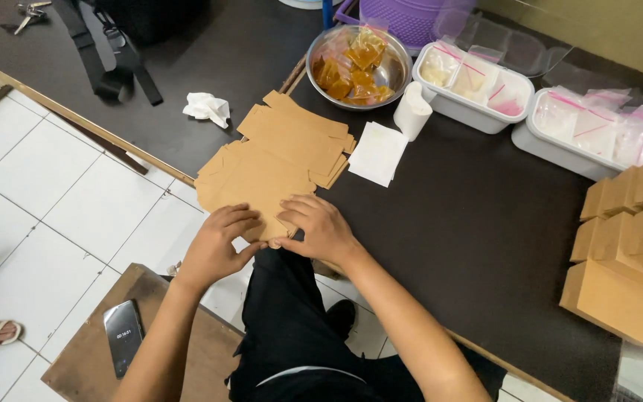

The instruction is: The person folds a flat cardboard piece into a small box, places a white paper inside, and adds two small sealed packets of food. The person closes the box and stacks it with others, then begins folding another flat cardboard piece.

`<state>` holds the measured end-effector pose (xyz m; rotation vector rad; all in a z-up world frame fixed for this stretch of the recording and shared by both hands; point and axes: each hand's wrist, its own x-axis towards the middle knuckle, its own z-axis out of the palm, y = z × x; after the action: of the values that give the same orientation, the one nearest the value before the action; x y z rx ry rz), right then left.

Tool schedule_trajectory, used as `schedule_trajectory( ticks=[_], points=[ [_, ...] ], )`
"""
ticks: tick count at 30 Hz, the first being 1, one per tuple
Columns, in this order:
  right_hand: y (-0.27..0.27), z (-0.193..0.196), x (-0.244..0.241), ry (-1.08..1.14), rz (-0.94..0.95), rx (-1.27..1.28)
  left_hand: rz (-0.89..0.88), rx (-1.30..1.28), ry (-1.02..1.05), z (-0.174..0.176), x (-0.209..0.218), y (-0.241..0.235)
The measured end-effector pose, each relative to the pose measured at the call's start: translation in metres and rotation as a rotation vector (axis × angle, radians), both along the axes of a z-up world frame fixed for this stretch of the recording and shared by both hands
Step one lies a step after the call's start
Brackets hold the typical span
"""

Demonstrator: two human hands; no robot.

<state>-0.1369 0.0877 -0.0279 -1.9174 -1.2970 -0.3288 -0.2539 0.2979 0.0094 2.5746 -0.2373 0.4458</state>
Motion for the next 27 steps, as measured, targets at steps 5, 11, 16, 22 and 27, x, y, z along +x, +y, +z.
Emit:
schedule_trajectory(
  ticks=[5,11,16,22,27],
  points=[
    [-0.001,-0.005,0.002,0.003,-0.02,-0.037,0.003,0.034,-0.017,-0.001,0.002,-0.005],
    [-0.003,0.001,0.0,0.068,0.005,-0.037,0.027,-0.104,0.005,-0.004,0.004,0.0],
    [0.0,-0.003,-0.001,0.014,-0.022,-0.02,0.016,-0.121,-0.023,-0.008,0.005,0.001],
    [-0.003,-0.002,0.001,0.008,-0.007,-0.03,0.024,-0.134,-0.007,-0.001,0.002,-0.004],
    [-0.002,0.003,0.0,0.016,-0.018,-0.026,0.025,-0.136,-0.001,0.0,0.002,-0.003]
  ],
)
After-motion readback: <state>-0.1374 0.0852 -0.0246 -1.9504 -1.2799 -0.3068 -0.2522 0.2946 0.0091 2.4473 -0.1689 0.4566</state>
